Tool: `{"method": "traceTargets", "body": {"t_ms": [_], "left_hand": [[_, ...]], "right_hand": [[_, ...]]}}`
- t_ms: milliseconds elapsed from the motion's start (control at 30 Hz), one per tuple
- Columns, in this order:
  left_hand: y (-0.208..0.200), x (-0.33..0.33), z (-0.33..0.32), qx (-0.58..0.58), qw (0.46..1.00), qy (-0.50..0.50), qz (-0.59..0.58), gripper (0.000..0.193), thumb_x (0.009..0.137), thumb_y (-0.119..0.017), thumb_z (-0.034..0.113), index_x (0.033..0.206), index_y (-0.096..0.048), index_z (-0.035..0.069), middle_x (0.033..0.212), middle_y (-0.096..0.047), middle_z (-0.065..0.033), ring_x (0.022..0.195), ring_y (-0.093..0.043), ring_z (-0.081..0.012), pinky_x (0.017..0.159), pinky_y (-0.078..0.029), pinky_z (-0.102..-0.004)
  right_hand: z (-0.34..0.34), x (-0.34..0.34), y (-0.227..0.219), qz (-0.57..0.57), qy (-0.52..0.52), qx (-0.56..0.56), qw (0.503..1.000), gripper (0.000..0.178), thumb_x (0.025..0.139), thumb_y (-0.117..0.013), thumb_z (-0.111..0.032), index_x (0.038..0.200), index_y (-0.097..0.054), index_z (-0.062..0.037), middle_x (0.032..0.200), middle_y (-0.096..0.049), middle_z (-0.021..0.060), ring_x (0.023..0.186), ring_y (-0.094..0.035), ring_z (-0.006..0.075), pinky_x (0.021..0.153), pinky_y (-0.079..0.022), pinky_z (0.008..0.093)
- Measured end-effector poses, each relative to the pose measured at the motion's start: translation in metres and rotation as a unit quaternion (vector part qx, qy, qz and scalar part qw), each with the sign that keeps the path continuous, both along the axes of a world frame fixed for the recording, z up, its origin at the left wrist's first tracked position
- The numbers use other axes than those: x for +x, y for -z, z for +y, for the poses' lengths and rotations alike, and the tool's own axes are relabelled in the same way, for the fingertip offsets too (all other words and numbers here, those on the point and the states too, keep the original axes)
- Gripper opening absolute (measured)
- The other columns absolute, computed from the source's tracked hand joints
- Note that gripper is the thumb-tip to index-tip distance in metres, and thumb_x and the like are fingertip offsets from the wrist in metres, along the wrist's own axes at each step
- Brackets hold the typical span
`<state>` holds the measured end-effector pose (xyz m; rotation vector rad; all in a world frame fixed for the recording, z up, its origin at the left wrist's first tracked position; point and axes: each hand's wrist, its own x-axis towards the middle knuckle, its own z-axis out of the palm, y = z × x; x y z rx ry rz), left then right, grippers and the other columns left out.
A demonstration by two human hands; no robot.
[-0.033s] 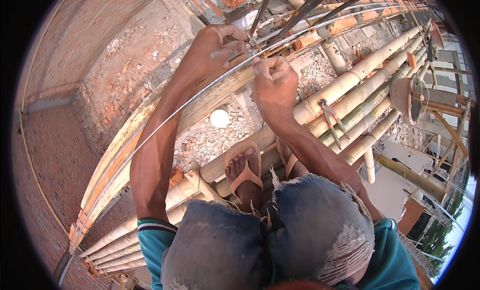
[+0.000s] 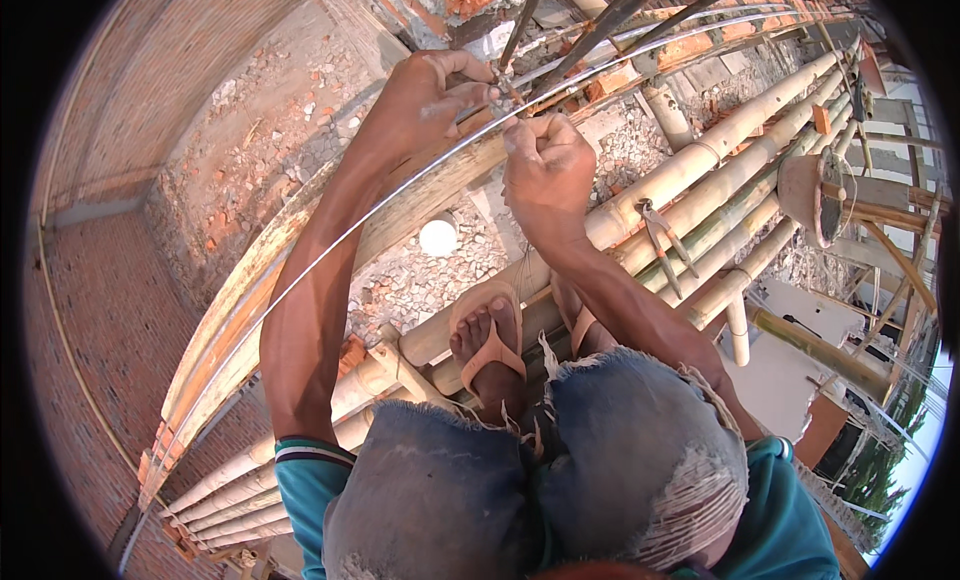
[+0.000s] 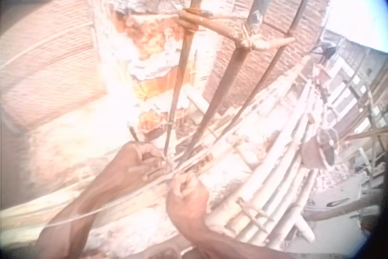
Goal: The person stands on bamboo scaffolding and uses pliers to twist metal wire around bamboo poles, securing them together. The person repeatedly wraps and tightens the wire at multiple points along the structure.
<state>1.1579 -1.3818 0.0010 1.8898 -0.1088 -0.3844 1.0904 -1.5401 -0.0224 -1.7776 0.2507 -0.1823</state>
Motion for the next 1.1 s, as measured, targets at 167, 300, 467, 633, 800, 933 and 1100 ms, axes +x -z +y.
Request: {"method": "traceTargets", "body": {"t_ms": [167,300,467,633,800,933,1100], "left_hand": [[0.004,0.001,0.003,0.0,1.0,0.019,-0.016,0.017,0.098,-0.069,0.013,0.107,-0.071,0.0,0.084,-0.068,-0.0019,0.07,-0.057,-0.0084,0.061,-0.05,-0.0297],[0.003,0.011,0.009,0.0,0.998,0.053,-0.033,0.02,0.099,-0.064,0.016,0.107,-0.071,-0.001,0.085,-0.067,-0.0028,0.073,-0.059,-0.0093,0.063,-0.051,-0.0298],[0.002,0.016,0.012,-0.033,0.999,0.029,0.028,0.031,0.098,-0.061,0.026,0.108,-0.072,-0.001,0.088,-0.069,-0.0052,0.076,-0.062,-0.0114,0.065,-0.052,-0.0292],[0.001,0.01,0.009,-0.025,0.999,0.019,0.006,0.033,0.097,-0.064,0.031,0.106,-0.073,0.001,0.092,-0.07,-0.0067,0.077,-0.063,-0.0127,0.065,-0.053,-0.029],[-0.001,0.009,0.009,-0.035,0.999,0.029,-0.005,0.033,0.094,-0.071,0.032,0.103,-0.073,0.001,0.09,-0.071,-0.0063,0.074,-0.061,-0.0122,0.062,-0.051,-0.0287],[0.0,0.013,0.009,0.015,0.999,0.037,-0.012,0.031,0.093,-0.072,0.029,0.102,-0.073,-0.001,0.083,-0.069,-0.0043,0.067,-0.057,-0.0099,0.058,-0.046,-0.0272],[0.0,0.013,0.004,-0.018,1.0,0.011,0.015,0.024,0.089,-0.071,0.018,0.102,-0.073,-0.002,0.081,-0.068,-0.0036,0.065,-0.056,-0.0087,0.057,-0.045,-0.0267]], "right_hand": [[-0.003,-0.001,-0.003,0.013,-0.038,-0.036,0.999,0.023,0.092,-0.068,-0.008,0.073,-0.061,0.0024,0.061,-0.061,0.0132,0.056,-0.059,0.0177,0.056,-0.048,0.0383],[-0.001,0.004,-0.007,-0.019,-0.011,-0.061,0.998,0.021,0.091,-0.068,-0.009,0.075,-0.06,0.0023,0.062,-0.062,0.0153,0.057,-0.063,0.0234,0.058,-0.049,0.0406],[0.002,0.007,-0.009,-0.051,-0.014,-0.144,0.988,0.022,0.092,-0.065,-0.012,0.077,-0.056,0.0017,0.063,-0.062,0.019,0.059,-0.065,0.0325,0.059,-0.05,0.0435],[0.003,0.006,-0.01,-0.05,-0.008,-0.141,0.989,0.024,0.093,-0.064,-0.013,0.076,-0.055,0.0016,0.063,-0.061,0.0206,0.058,-0.065,0.0368,0.058,-0.05,0.046],[0.004,0.007,-0.011,-0.034,-0.001,-0.135,0.99,0.023,0.092,-0.064,-0.012,0.076,-0.056,0.0022,0.063,-0.061,0.0214,0.057,-0.065,0.0389,0.056,-0.049,0.0478],[0.002,0.007,-0.012,-0.03,-0.008,-0.156,0.987,0.022,0.092,-0.064,-0.012,0.077,-0.057,0.0021,0.064,-0.062,0.0228,0.059,-0.066,0.0389,0.056,-0.049,0.048],[0.0,0.005,-0.013,-0.049,-0.007,-0.138,0.989,0.02,0.092,-0.064,-0.011,0.078,-0.057,0.0012,0.063,-0.06,0.0227,0.058,-0.065,0.039,0.056,-0.049,0.0473]]}}
